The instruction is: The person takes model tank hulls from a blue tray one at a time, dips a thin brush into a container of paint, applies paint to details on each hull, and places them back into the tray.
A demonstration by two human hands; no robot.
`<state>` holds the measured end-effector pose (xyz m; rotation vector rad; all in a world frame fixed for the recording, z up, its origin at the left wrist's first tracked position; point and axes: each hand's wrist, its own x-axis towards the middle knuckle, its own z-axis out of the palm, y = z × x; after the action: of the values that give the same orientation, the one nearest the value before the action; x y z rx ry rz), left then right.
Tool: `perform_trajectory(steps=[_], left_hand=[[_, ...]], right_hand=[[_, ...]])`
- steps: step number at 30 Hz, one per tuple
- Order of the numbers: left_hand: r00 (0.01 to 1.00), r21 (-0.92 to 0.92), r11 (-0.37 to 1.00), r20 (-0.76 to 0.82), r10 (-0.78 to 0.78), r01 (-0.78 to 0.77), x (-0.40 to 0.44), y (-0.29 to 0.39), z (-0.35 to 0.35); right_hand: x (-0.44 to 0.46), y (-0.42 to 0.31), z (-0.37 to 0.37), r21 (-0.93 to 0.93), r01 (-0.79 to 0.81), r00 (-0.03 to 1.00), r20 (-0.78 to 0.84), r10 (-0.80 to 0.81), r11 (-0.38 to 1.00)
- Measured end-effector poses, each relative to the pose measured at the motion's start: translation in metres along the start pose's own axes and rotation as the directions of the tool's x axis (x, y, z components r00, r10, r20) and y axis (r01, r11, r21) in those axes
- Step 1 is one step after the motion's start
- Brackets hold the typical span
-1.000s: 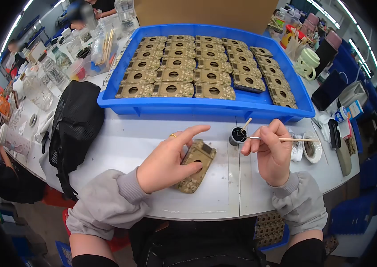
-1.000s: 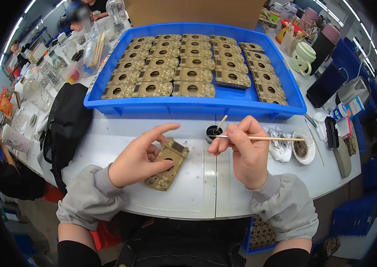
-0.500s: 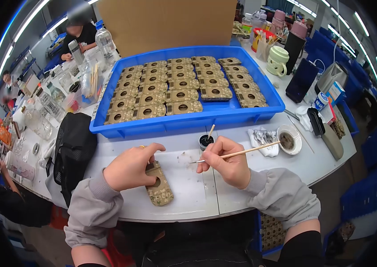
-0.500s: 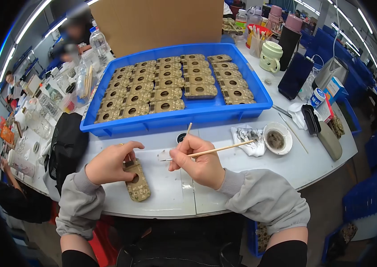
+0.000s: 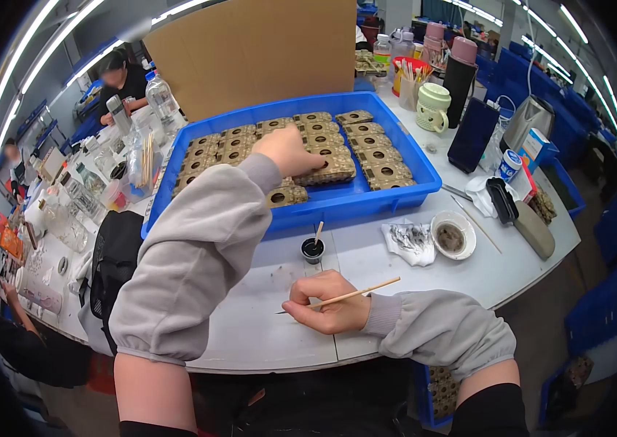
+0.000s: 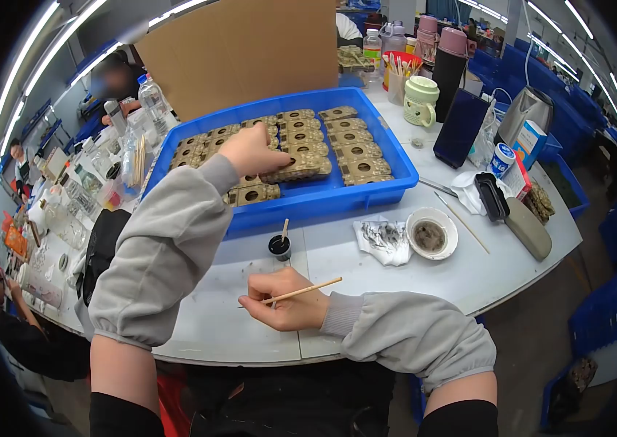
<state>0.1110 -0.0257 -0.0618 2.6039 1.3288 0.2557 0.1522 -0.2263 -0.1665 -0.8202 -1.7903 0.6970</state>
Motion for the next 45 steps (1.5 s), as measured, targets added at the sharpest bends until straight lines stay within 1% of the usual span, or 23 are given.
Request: perform_trajectory(steps=[2,3,5,6,10,11,15,16,17,19,20,21,22,23,25,26,30,31,35,36,40,41,45], left_hand=[[1.000,0.129,0.991,-0.018,0.025,-0.023,0.008,0.021,0.018],[0.999,0.129,0.991,-0.020,0.030,-0.027,0.007,0.032,0.018],[0.953,0.278,0.946,0.292,0.080,-0.165,0.004,0.046,0.015],[0.953,0.281,0.945,0.294,0.080,-0.166,0.006,0.047,0.017],[0.840,0.238,0.933,0.532,0.107,-0.270,0.019,0.043,0.032],[0.838,0.238,0.932,0.535,0.109,-0.273,0.020,0.044,0.032],[0.737,0.200,0.942,0.672,0.068,-0.269,0.022,0.050,0.019],[0.741,0.221,0.918,0.663,0.106,-0.329,0.025,0.053,0.013],[0.752,0.211,0.927,0.650,0.104,-0.311,0.031,0.058,0.003],[0.822,0.138,0.938,0.534,0.199,-0.317,0.064,0.056,0.001],[0.871,0.122,0.941,0.431,0.236,-0.315,0.080,0.059,0.001],[0.899,0.094,0.917,0.261,0.352,-0.387,0.103,0.054,0.011],[0.889,0.082,0.885,0.080,0.452,-0.457,0.128,0.046,0.030],[0.889,0.078,0.886,0.074,0.451,-0.456,0.146,0.043,0.044],[0.900,-0.021,0.900,-0.017,0.435,-0.435,0.177,0.038,0.071],[0.899,-0.024,0.899,-0.020,0.437,-0.438,0.190,0.035,0.084],[0.926,0.224,0.906,-0.040,0.376,-0.359,0.229,0.032,0.125],[0.924,0.221,0.905,-0.037,0.380,-0.364,0.230,0.036,0.123],[0.939,0.380,0.859,0.158,0.306,-0.343,0.229,0.049,0.103],[0.939,0.378,0.860,0.158,0.306,-0.343,0.229,0.049,0.101],[0.975,-0.016,0.980,0.105,0.196,-0.196,0.220,0.040,0.091],[0.976,-0.015,0.981,0.101,0.194,-0.193,0.225,0.037,0.093],[0.936,0.105,0.937,0.161,0.314,-0.333,0.247,0.035,0.112]], right_hand=[[-0.001,-0.001,0.000,-0.001,-0.001,1.000,0.001,0.001,1.000],[-0.001,-0.002,0.000,0.005,-0.004,1.000,0.004,0.004,1.000],[0.000,-0.003,0.001,0.021,-0.009,1.000,0.010,0.009,1.000],[0.000,-0.003,0.001,0.024,-0.008,1.000,0.007,0.008,1.000],[0.002,-0.003,0.003,0.066,0.007,1.000,-0.008,-0.007,0.998],[0.003,-0.002,0.003,0.067,0.004,1.000,-0.011,-0.004,0.998],[0.004,0.002,0.003,0.061,0.008,1.000,0.011,-0.009,0.998],[0.005,0.004,0.003,0.063,0.001,1.000,0.011,-0.002,0.998],[0.006,0.005,0.003,0.060,0.005,1.000,0.005,-0.006,0.998],[0.007,0.007,0.005,0.053,0.014,1.000,-0.004,-0.014,0.998],[0.008,0.008,0.005,0.047,0.020,1.000,-0.006,-0.020,0.999],[0.009,0.009,0.005,0.044,0.018,1.000,0.000,-0.018,0.999],[0.009,0.009,0.004,0.052,0.015,1.000,0.001,-0.015,0.999],[0.008,0.009,0.004,0.058,0.011,1.000,0.003,-0.012,0.998],[0.008,0.010,0.002,0.071,0.008,1.000,0.003,-0.008,0.997],[0.007,0.011,0.001,0.066,0.007,1.000,0.004,-0.007,0.998],[0.007,0.013,-0.002,0.053,0.040,0.999,-0.004,-0.040,0.998],[0.006,0.014,-0.002,0.051,0.036,0.999,-0.008,-0.035,0.998],[0.008,0.016,-0.002,0.041,0.050,0.999,0.008,-0.051,0.998],[0.008,0.016,-0.002,0.040,0.049,0.999,0.009,-0.049,0.998],[0.009,0.015,-0.002,0.053,0.020,0.999,0.030,-0.021,0.998],[0.010,0.015,-0.002,0.053,0.023,0.999,0.034,-0.025,0.998],[0.010,0.016,-0.001,0.039,0.015,0.999,0.039,-0.016,0.999]])
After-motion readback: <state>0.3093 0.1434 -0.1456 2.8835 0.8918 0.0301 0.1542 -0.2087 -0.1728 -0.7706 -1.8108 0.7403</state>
